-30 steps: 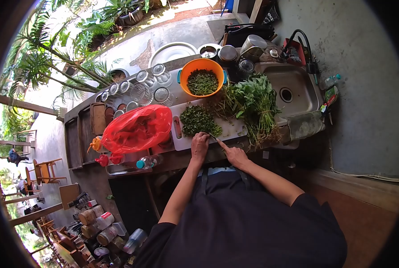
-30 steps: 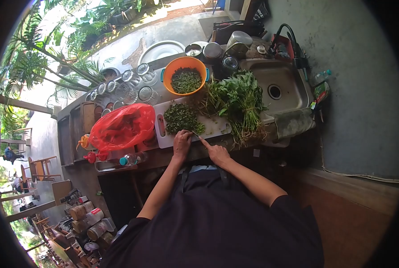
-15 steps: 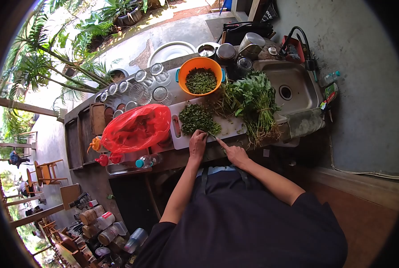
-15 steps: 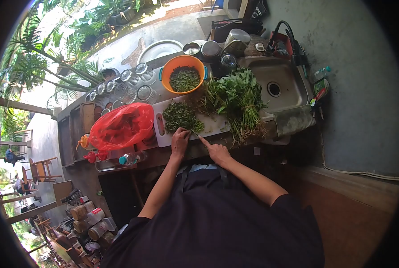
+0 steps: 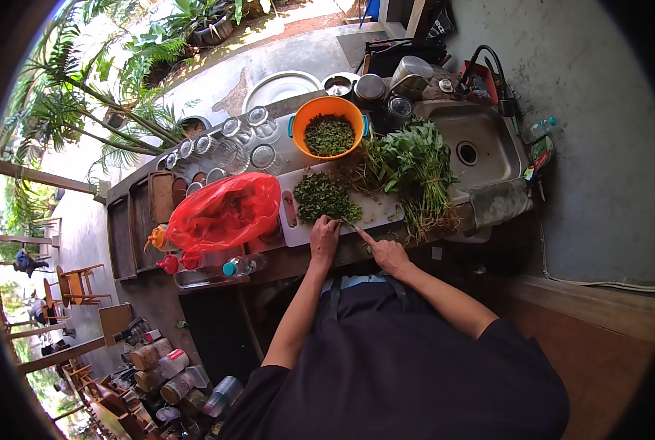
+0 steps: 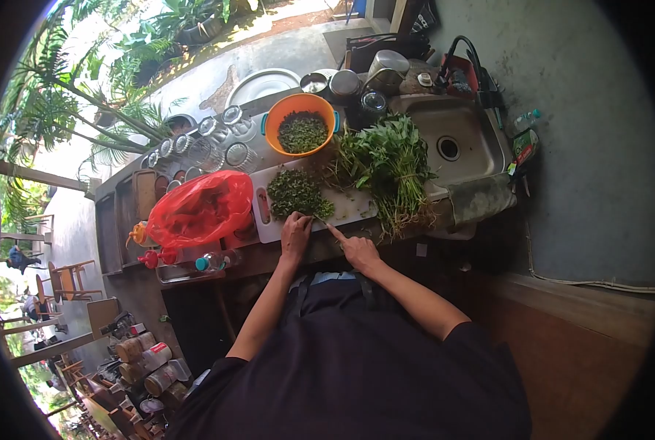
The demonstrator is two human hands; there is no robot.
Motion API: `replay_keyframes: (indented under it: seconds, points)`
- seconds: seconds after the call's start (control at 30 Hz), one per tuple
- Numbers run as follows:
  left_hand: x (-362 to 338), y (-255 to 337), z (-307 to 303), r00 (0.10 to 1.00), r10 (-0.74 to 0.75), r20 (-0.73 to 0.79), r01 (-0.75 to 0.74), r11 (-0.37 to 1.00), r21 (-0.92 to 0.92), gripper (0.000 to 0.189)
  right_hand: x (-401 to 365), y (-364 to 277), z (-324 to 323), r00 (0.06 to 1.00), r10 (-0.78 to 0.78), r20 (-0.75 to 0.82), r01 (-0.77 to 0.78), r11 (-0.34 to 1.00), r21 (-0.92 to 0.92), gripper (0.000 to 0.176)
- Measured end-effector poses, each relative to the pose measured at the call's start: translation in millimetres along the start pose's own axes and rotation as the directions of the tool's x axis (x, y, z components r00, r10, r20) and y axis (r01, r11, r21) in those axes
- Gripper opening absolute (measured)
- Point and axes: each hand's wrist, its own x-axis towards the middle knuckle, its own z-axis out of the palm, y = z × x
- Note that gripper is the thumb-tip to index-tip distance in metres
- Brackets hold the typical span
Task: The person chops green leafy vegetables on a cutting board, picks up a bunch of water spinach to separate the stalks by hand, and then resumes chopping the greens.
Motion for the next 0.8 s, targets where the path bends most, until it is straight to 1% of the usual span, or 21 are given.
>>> replay_keyframes:
  seconds: [0.13, 0.33, 0.4, 0.53, 0.6, 0.73, 0.8]
  points:
    - [0.4, 0.0, 1.4, 1.000, -0.015, 0.003, 0.015, 1.000, -0.025, 0.011, 1.4, -0.5, -1.4, 1.000, 0.005, -0.016, -0.004, 0.999, 0.038, 0.084]
    - [0.7, 0.4, 2.6, 1.000, -0.025, -0.007, 0.025, 0.999, -0.040, 0.011, -2.2, -12.5, -13.7, 0.999, 0.012, 0.034, -0.014, 0.998, 0.055, 0.080]
    - [1.1, -0.2, 2.6, 1.000, -0.023, -0.004, 0.023, 0.999, -0.032, 0.011, -2.1, -13.8, -12.8, 1.000, 0.009, 0.029, -0.010, 1.000, 0.017, 0.078]
    - [1.9, -0.5, 2.3, 1.000, -0.021, -0.005, 0.020, 0.999, -0.041, 0.013, -0.5, -16.1, -13.2, 1.000, 0.004, 0.023, -0.005, 1.000, 0.018, 0.077]
    - [1.8, -0.3, 2.1, 1.000, -0.017, -0.009, 0.017, 0.999, -0.045, 0.013, 0.8, -17.9, -11.7, 0.999, 0.025, 0.029, -0.025, 1.000, -0.017, 0.076]
    - [1.8, -0.4, 2.2, 1.000, -0.011, -0.010, 0.011, 0.999, -0.034, 0.012, 3.2, -12.8, -7.1, 0.998, 0.018, 0.053, -0.018, 1.000, -0.002, 0.078]
    - [2.1, -0.9, 3.2, 1.000, -0.013, -0.012, 0.013, 0.999, -0.047, 0.011, 3.3, -6.1, -6.4, 0.997, -0.025, 0.071, 0.023, 0.999, 0.029, 0.081]
